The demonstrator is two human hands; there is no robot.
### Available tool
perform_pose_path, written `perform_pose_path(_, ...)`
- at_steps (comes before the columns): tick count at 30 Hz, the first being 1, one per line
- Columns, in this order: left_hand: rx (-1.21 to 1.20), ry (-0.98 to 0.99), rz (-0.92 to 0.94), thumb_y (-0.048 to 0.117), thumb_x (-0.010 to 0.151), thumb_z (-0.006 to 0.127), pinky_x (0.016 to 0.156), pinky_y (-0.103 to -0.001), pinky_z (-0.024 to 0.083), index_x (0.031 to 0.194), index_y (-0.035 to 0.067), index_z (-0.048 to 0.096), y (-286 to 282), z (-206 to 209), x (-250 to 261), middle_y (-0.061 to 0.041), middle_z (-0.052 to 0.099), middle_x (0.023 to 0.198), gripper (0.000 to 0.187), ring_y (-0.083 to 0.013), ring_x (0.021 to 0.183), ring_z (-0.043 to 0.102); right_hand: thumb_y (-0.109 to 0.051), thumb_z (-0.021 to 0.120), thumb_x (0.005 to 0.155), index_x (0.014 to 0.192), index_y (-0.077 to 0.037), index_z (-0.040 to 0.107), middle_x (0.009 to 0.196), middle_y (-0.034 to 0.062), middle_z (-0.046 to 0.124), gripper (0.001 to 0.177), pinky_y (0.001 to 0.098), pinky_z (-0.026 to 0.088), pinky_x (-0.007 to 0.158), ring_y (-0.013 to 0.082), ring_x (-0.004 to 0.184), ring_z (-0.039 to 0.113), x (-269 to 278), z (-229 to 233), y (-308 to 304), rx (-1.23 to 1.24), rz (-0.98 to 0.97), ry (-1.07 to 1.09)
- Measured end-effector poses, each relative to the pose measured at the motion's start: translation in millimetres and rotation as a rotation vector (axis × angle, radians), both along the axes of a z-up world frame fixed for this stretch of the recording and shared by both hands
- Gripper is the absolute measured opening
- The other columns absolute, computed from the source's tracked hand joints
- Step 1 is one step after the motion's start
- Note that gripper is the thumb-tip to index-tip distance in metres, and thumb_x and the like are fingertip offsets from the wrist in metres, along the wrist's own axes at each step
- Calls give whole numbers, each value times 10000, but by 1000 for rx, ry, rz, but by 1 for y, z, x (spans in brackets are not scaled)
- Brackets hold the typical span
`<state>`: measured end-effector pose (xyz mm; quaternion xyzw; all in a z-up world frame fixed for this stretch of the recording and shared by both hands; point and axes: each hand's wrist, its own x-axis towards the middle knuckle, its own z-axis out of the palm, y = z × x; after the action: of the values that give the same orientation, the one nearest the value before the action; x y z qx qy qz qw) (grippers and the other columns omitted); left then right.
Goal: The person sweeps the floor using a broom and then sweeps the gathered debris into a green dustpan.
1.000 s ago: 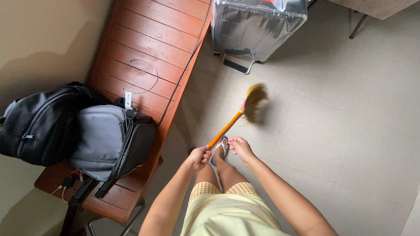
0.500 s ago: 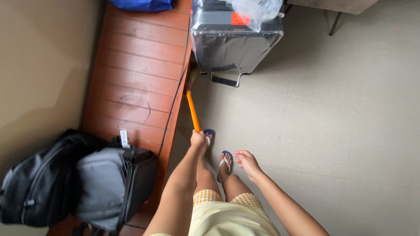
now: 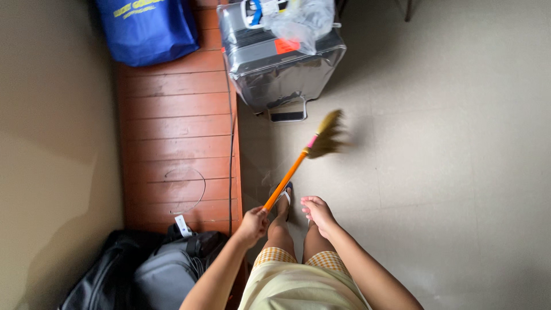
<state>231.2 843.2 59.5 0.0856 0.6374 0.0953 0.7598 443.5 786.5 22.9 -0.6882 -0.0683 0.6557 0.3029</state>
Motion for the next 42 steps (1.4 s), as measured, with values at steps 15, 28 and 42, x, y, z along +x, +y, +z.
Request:
perform_pose_path(15,-236,-215,19,205,930,383,325,-213,214,692,121,392,34,-171,145,25,350,504,252,-84,393,318,-221,495,841,1022,-100,589,1000,-3,618,237,268,441,747,110,847,551,25,9,-65,-87,-392,-89)
perform_pose_path(28,-65,-49,-1366,210,904,390,358,-293,375,977,153,406,-44,4,150,-58,414,532,94,-150,398,413,-223,477,843,1038,-105,570,1022,-4,620,247,279,441,759,109,872,555,24,3,-160,-48,-719,-41)
perform_pose_path(42,-572,-48,-879,37,852,389,317,-176,282,661,88,360,-141,-174,168,0,374,529,200,-75,396,353,-253,514,838,1043,-105,556,1029,7,596,256,253,443,727,101,865,552,5,8,-279,-54,-941,-34)
